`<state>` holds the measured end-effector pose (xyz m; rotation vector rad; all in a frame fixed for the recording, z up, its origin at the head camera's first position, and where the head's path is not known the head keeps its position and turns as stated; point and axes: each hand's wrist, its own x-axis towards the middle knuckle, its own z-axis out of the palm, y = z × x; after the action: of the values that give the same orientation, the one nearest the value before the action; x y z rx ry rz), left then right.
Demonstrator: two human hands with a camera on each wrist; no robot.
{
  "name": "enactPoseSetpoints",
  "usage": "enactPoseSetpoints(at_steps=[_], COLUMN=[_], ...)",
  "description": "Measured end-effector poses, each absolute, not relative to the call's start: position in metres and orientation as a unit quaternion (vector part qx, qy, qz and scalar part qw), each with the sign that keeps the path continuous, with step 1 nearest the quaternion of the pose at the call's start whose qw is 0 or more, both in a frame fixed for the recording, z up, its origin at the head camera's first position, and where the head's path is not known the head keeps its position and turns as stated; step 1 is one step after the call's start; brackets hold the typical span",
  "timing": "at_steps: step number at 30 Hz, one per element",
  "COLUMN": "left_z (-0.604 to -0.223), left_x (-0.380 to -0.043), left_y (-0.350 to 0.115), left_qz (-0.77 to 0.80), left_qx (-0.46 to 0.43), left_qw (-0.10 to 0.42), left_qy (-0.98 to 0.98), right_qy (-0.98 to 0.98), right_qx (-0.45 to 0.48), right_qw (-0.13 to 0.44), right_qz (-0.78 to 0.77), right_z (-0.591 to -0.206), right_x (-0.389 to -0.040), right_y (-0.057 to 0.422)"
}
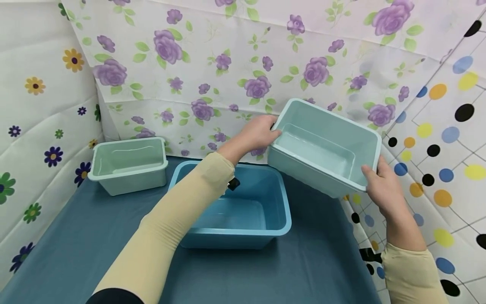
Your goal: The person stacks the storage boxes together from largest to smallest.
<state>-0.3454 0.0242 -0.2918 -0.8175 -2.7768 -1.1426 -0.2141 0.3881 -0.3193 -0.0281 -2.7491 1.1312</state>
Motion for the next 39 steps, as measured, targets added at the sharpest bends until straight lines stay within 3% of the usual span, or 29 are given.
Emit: enactPoseSetpoints(at_steps=[39], left_z=[-0.289], left_x=[-0.312], left_y=[-0.040], left_qz=[-0.396], left_qx=[-0.224], left_qw=[0.029], left_qy=[-0.890], right_qy=[-0.909], right_qx=[0.060], right_qw=[0.052], right_qz=[0.409], right_z=[-0.309], right_x=[-0.227], right_y=[0.344])
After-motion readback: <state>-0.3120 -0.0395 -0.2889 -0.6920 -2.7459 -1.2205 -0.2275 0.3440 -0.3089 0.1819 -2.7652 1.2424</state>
